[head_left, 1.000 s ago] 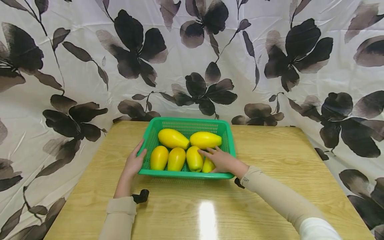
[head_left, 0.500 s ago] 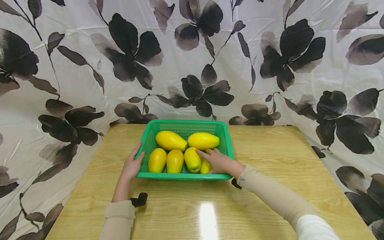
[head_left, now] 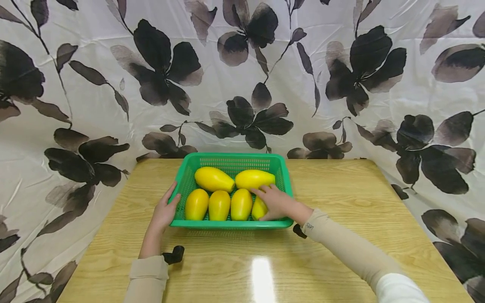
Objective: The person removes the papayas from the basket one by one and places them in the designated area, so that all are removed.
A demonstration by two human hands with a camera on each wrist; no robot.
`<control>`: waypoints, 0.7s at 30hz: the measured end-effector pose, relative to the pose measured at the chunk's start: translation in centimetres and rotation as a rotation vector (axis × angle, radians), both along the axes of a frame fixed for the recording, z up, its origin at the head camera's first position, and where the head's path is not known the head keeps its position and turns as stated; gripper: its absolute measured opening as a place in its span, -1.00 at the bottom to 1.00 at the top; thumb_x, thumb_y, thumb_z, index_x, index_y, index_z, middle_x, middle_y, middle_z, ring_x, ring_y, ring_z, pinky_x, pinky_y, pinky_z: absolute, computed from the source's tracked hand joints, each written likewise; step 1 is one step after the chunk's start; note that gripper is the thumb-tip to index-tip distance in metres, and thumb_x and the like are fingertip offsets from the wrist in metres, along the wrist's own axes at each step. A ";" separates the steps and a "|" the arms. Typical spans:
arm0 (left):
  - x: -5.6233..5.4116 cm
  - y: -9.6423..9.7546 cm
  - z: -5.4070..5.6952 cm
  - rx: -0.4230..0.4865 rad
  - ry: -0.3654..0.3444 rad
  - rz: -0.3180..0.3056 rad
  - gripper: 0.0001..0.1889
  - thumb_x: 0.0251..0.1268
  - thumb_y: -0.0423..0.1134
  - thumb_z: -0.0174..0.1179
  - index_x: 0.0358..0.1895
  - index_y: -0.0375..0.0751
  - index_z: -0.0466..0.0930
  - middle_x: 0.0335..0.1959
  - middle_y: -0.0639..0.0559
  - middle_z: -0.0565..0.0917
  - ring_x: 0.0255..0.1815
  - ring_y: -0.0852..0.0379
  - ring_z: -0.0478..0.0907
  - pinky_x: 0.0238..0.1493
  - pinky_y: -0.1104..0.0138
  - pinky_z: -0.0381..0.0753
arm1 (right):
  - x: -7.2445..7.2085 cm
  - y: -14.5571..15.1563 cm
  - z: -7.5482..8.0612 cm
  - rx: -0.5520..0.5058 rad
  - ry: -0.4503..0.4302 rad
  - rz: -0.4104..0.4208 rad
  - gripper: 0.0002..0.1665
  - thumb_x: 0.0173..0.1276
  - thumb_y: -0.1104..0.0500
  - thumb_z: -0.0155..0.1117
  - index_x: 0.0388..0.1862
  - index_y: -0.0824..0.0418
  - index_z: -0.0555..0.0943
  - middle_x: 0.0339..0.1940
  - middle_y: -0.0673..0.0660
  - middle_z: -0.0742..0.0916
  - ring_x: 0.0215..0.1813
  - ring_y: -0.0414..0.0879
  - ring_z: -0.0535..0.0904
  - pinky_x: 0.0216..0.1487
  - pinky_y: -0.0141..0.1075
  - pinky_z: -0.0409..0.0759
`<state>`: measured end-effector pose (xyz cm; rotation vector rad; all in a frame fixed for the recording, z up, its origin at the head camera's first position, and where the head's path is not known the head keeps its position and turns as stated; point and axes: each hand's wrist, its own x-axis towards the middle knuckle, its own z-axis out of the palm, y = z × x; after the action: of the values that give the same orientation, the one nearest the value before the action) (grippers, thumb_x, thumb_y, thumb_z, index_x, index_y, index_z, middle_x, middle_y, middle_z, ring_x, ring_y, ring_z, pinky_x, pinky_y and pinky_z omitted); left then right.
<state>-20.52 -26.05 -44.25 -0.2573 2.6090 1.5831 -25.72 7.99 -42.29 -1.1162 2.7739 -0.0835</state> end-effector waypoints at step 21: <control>0.5 0.3 0.4 -0.014 0.012 -0.011 -0.44 0.47 0.00 -0.28 0.45 0.22 -0.23 0.46 -0.12 -0.19 0.41 -0.28 -0.26 0.25 -0.23 -0.15 | 1.3 3.6 4.1 -0.215 0.126 0.077 -0.01 -0.09 -0.22 0.36 0.33 0.10 0.30 0.28 0.28 0.36 0.23 0.19 0.26 0.08 -0.01 0.43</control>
<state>-20.05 -25.71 -43.89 -0.2349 2.6270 1.5688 -24.43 11.62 -38.19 -1.3200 2.8822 -0.3203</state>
